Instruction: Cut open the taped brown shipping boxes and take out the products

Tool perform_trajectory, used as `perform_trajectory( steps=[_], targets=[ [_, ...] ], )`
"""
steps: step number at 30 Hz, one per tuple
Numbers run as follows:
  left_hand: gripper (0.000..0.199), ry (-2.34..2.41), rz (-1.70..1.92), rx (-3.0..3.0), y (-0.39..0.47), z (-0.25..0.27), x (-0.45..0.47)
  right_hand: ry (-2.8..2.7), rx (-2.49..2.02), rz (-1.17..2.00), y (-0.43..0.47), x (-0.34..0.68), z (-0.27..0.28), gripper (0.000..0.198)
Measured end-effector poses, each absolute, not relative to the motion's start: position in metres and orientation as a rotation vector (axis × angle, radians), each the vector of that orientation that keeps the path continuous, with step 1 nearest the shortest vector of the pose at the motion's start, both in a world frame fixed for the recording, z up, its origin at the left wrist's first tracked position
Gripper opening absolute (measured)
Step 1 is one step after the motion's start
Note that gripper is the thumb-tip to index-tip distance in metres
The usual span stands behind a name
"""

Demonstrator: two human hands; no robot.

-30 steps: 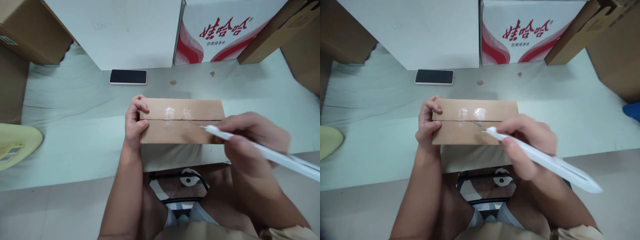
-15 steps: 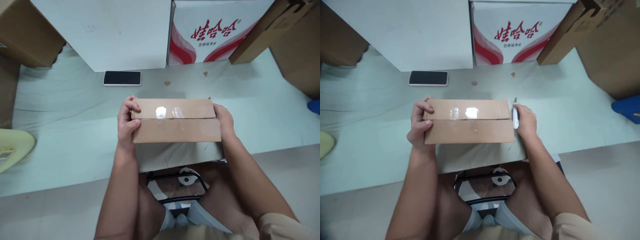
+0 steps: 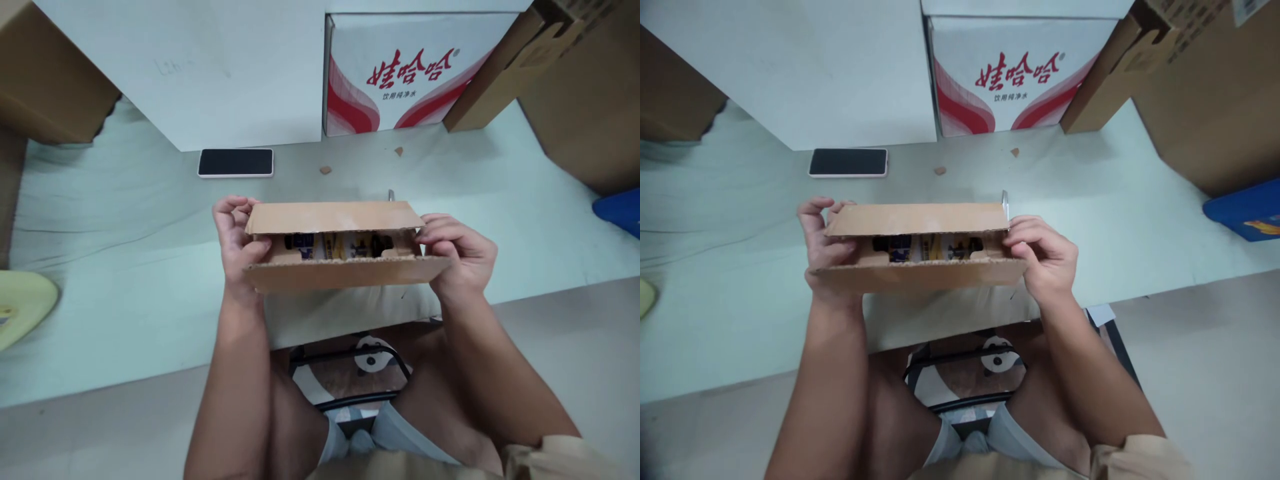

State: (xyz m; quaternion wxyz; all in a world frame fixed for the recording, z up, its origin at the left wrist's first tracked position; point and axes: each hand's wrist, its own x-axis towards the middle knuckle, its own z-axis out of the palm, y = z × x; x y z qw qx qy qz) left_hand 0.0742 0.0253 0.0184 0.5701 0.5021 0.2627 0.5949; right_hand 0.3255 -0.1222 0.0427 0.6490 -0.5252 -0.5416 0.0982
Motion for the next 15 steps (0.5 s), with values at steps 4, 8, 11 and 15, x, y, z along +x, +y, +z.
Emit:
perform_trajectory(
  steps=[4,8,11,15],
  targets=[
    [0.05,0.734,1.464,1.411,0.026,0.023,0.066,-1.359,-1.007,0.417,-0.122,0.329,0.041,0.055],
    [0.046,0.783,1.446,1.683,0.022,0.031,0.055,-1.67,-1.035,0.487,-0.126,0.331,0.049,0.066],
    [0.055,0.657,1.345,1.834,0.027,0.031,0.047,-1.88,-1.115,0.438,-0.129,0.331,0.055,0.059],
    [0.062,0.544,1.146,1.944,0.036,0.026,0.042,-1.891,-1.176,0.395,-0.133,0.328,0.054,0.058]
  ],
)
